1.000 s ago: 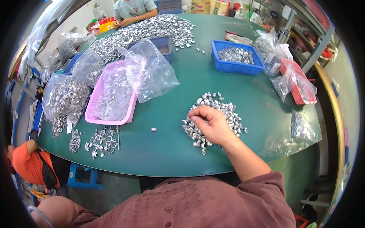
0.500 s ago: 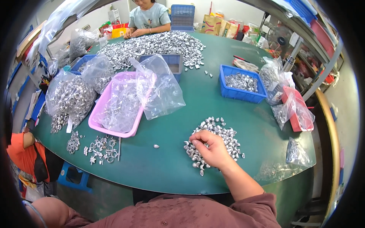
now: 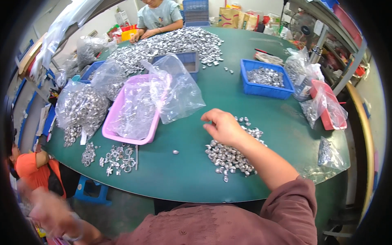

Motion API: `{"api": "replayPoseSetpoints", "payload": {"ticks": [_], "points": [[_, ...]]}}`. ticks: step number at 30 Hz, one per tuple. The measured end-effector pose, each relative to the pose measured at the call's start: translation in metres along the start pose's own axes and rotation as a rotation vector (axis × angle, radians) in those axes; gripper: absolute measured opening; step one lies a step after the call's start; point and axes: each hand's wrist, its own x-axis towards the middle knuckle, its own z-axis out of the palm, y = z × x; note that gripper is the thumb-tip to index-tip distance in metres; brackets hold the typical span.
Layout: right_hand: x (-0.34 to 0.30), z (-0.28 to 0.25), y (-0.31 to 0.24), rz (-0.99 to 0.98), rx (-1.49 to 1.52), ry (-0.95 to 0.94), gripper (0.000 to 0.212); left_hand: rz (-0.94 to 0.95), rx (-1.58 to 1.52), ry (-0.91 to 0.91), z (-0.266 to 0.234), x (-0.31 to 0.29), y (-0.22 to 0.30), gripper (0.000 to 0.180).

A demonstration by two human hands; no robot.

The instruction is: The person pours a bag of small silver metal components onto a table, then handles them individually to sort or check them, and eventually places them back into a plastic bag.

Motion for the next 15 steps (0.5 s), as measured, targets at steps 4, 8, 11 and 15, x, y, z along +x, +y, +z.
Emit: {"api": "replayPoseSetpoints", "payload": {"ticks": [4, 8, 11, 15], "points": [[0.026, 0.017, 0.010, -0.129, -0.307, 0.080, 0.042, -0.423, 0.378, 0.724, -0.074, -0.015, -0.067, 0.029], [0.051, 0.036, 0.002, -0.187, -0.379, 0.112, 0.064, -0.646, 0.106, 0.781, -0.107, -0.040, -0.108, 0.025], [0.066, 0.047, -0.001, -0.196, -0.396, 0.156, 0.062, -0.728, 0.059, 0.777, -0.115, -0.044, -0.123, 0.022], [0.073, 0.043, 0.006, -0.178, -0.355, 0.197, 0.050, -0.765, 0.074, 0.720, -0.120, -0.038, -0.136, 0.024]]}}
